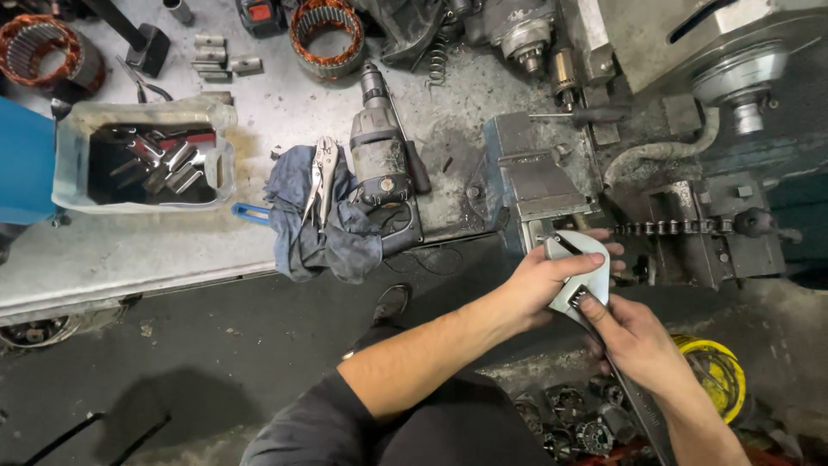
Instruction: Using hand tools like pliers, a hammer, and an adjustable wrench to manipulate a metal part secured in a vise.
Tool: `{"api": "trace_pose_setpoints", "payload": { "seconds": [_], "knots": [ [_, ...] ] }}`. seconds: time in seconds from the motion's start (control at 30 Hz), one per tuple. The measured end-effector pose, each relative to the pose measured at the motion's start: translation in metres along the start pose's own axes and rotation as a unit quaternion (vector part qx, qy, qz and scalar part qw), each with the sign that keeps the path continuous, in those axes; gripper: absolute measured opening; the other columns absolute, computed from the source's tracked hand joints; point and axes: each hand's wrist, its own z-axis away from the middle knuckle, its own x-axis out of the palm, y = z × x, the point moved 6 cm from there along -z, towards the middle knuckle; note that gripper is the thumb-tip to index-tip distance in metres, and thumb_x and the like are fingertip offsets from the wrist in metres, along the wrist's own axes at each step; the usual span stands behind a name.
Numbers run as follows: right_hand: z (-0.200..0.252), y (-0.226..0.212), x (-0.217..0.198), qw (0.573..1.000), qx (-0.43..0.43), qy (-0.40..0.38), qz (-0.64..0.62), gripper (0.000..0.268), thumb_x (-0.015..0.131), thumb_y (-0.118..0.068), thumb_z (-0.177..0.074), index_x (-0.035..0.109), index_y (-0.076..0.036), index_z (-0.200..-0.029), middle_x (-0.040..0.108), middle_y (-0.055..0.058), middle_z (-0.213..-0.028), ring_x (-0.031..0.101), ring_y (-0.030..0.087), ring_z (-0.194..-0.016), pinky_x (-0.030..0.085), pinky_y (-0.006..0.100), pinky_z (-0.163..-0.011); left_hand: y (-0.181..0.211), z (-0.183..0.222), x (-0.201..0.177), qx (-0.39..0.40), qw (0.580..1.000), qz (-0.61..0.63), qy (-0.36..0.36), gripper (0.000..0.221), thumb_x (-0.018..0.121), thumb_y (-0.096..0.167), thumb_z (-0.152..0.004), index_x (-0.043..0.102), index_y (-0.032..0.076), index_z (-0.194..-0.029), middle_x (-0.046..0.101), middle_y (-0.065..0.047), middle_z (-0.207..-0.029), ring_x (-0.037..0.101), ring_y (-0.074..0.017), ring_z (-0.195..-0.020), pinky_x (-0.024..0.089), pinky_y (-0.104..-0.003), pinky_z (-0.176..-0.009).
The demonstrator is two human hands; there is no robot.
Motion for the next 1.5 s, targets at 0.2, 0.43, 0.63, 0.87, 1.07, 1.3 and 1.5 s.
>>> {"api": "trace_pose_setpoints", "payload": {
  "seconds": [0.2, 0.43, 0.63, 0.87, 1.07, 1.3, 1.5],
  "knots": [
    [0.004, -0.006, -0.010, 0.998, 0.016, 0.026, 0.047, 0.049, 0.059, -0.047, -0.094, 0.066, 0.001, -0.081, 0.057, 0.006, -0.055, 0.054, 0.017, -0.045, 0.042, 0.034, -0.043, -0.007, -0.005, 0.001, 0.001, 1.000, 0.017, -0.008, 0.049, 0.065, 0.006, -0.098, 0.053, 0.000, -0.145, 0.065, -0.016, -0.134, 0.065, -0.0309, -0.121, 0.054, -0.047, -0.102],
    [0.004, -0.013, -0.009, 0.998, 0.015, 0.008, 0.068, 0.053, 0.059, -0.046, -0.096, 0.065, 0.003, -0.080, 0.058, 0.007, -0.056, 0.056, 0.018, -0.044, 0.044, 0.035, -0.044, -0.007, -0.006, -0.004, -0.006, 0.999, 0.010, 0.038, 0.044, 0.068, 0.007, -0.097, 0.057, 0.002, -0.139, 0.067, -0.015, -0.120, 0.068, -0.0306, -0.111, 0.058, -0.047, -0.094],
    [0.008, -0.011, -0.007, 1.000, 0.015, -0.018, -0.010, 0.041, 0.058, -0.044, -0.092, 0.069, -0.004, -0.090, 0.060, 0.004, -0.059, 0.055, 0.014, -0.047, 0.045, 0.032, -0.045, -0.011, -0.009, -0.010, -0.025, 0.999, 0.017, 0.037, 0.046, 0.070, 0.005, -0.094, 0.057, 0.002, -0.138, 0.068, -0.014, -0.120, 0.068, -0.0305, -0.110, 0.058, -0.046, -0.093],
    [-0.002, 0.002, -0.014, 0.997, 0.052, -0.014, 0.054, 0.058, 0.060, -0.049, -0.102, 0.067, 0.007, -0.088, 0.064, 0.012, -0.060, 0.061, 0.020, -0.046, 0.048, 0.034, -0.046, -0.011, -0.013, -0.007, -0.024, 0.999, 0.036, -0.019, 0.056, 0.072, -0.004, -0.087, 0.051, 0.009, -0.138, 0.065, -0.012, -0.118, 0.067, -0.0312, -0.109, 0.058, -0.049, -0.090],
    [0.017, -0.033, -0.009, 0.990, 0.082, -0.061, -0.093, 0.043, 0.062, -0.035, -0.092, 0.064, -0.005, -0.121, 0.081, 0.012, -0.083, 0.070, 0.023, -0.061, 0.057, 0.034, -0.059, -0.014, -0.016, -0.009, -0.038, 0.998, 0.056, 0.013, 0.052, 0.070, -0.007, -0.086, 0.054, 0.007, -0.134, 0.065, -0.014, -0.119, 0.067, -0.0338, -0.112, 0.058, -0.051, -0.092],
    [0.001, -0.014, -0.008, 0.966, 0.091, -0.116, -0.214, 0.041, 0.063, -0.027, -0.089, 0.060, -0.004, -0.123, 0.074, 0.011, -0.092, 0.075, 0.023, -0.069, 0.065, 0.041, -0.066, -0.016, -0.015, -0.011, -0.039, 0.998, 0.055, 0.018, 0.053, 0.067, -0.010, -0.087, 0.053, 0.003, -0.136, 0.064, -0.014, -0.122, 0.066, -0.0372, -0.118, 0.057, -0.052, -0.097],
    [-0.009, -0.013, -0.012, 0.978, 0.097, -0.081, -0.169, 0.032, 0.066, -0.024, -0.091, 0.068, 0.000, -0.111, 0.076, 0.018, -0.080, 0.060, 0.016, -0.055, 0.047, 0.029, -0.047, -0.011, -0.013, -0.003, -0.045, 0.997, 0.044, 0.034, 0.054, 0.066, -0.007, -0.086, 0.051, 0.008, -0.136, 0.062, -0.013, -0.124, 0.065, -0.0362, -0.118, 0.058, -0.052, -0.093]
  ]
}}
